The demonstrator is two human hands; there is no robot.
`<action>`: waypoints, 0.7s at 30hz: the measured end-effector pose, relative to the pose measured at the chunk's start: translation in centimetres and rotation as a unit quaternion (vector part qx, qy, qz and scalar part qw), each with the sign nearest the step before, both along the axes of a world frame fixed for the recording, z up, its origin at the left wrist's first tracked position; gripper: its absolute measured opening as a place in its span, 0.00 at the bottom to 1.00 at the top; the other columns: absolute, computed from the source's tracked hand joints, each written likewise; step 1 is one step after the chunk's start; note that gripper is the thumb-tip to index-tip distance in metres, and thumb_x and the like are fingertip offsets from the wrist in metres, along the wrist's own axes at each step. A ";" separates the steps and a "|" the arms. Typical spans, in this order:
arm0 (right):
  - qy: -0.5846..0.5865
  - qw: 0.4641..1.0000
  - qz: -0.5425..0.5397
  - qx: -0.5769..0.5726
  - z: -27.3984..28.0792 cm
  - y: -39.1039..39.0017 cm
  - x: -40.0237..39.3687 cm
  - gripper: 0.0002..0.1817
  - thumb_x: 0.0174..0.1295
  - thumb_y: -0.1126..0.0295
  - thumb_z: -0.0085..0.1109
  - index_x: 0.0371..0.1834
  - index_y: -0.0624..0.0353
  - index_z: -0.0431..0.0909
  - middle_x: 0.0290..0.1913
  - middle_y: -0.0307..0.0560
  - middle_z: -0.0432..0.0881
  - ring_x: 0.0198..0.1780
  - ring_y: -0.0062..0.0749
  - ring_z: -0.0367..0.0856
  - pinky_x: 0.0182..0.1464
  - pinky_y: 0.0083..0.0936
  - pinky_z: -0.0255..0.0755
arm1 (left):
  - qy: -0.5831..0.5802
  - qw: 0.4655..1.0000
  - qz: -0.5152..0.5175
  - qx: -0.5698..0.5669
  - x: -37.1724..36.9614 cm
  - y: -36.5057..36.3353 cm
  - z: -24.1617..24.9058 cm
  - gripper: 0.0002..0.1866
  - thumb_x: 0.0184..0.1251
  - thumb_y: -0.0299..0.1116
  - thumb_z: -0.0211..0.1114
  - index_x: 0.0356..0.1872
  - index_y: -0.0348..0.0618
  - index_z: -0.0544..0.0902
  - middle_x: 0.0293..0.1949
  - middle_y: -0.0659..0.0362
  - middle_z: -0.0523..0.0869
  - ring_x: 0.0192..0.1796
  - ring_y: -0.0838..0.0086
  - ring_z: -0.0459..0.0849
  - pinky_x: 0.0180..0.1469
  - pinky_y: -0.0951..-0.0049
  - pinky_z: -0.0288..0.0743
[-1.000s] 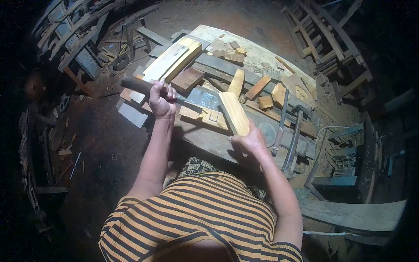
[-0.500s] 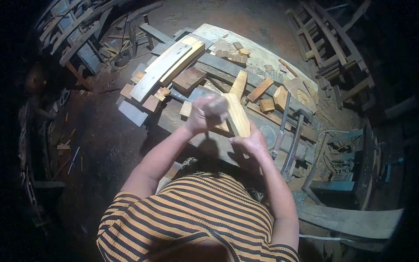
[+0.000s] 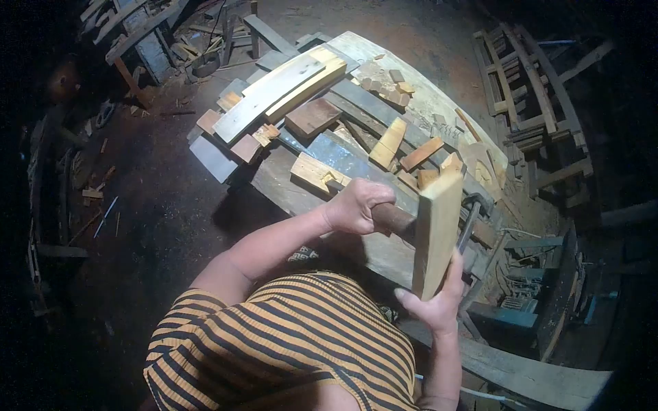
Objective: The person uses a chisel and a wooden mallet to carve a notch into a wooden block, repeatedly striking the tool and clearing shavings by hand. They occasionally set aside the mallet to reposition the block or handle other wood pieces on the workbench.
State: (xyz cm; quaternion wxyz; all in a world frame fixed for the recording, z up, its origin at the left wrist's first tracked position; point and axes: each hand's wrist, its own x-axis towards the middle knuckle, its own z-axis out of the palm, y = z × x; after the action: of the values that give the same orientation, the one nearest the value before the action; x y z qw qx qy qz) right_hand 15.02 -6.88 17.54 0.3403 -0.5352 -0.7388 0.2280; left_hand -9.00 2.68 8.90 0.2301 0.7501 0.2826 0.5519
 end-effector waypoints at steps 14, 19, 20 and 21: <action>-0.008 0.999 -0.013 0.032 3.1 0.1 -0.3 0.50 0.31 0.54 0.75 0.61 0.63 0.63 0.48 0.46 0.73 0.48 0.34 0.73 0.51 0.31 0.69 | 0.014 1.000 0.021 -0.001 0.0 0.5 0.0 0.22 0.33 0.35 0.78 0.28 0.40 0.74 0.25 0.53 0.75 0.29 0.57 0.78 0.30 0.65 0.70; 0.376 0.917 -0.016 0.131 3.2 -1.0 -3.3 0.55 0.28 0.47 0.79 0.61 0.62 0.62 0.43 0.40 0.71 0.44 0.25 0.70 0.45 0.24 0.67 | 0.011 1.000 0.015 0.000 -0.2 0.3 0.5 0.21 0.33 0.33 0.76 0.28 0.39 0.73 0.25 0.53 0.76 0.29 0.56 0.78 0.30 0.65 0.70; 0.145 0.978 0.006 0.149 -3.4 0.8 4.5 0.52 0.27 0.52 0.78 0.60 0.60 0.63 0.42 0.41 0.72 0.48 0.30 0.71 0.51 0.27 0.67 | 0.006 1.000 0.018 0.004 -0.2 0.4 0.5 0.20 0.33 0.31 0.74 0.28 0.39 0.73 0.25 0.53 0.76 0.30 0.55 0.78 0.30 0.65 0.71; -0.045 0.991 -0.028 0.124 0.6 -0.4 0.1 0.49 0.28 0.56 0.76 0.59 0.61 0.66 0.44 0.45 0.74 0.51 0.33 0.72 0.55 0.31 0.66 | 0.004 1.000 0.019 0.005 -0.1 0.4 0.4 0.20 0.33 0.31 0.74 0.28 0.39 0.73 0.25 0.53 0.76 0.30 0.55 0.78 0.30 0.65 0.71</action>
State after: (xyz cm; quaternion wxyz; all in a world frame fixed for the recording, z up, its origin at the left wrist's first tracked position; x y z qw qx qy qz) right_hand 15.10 -7.30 18.14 0.3768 -0.5195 -0.7603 0.1007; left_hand -9.12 3.13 9.32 0.2143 0.7479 0.2952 0.5546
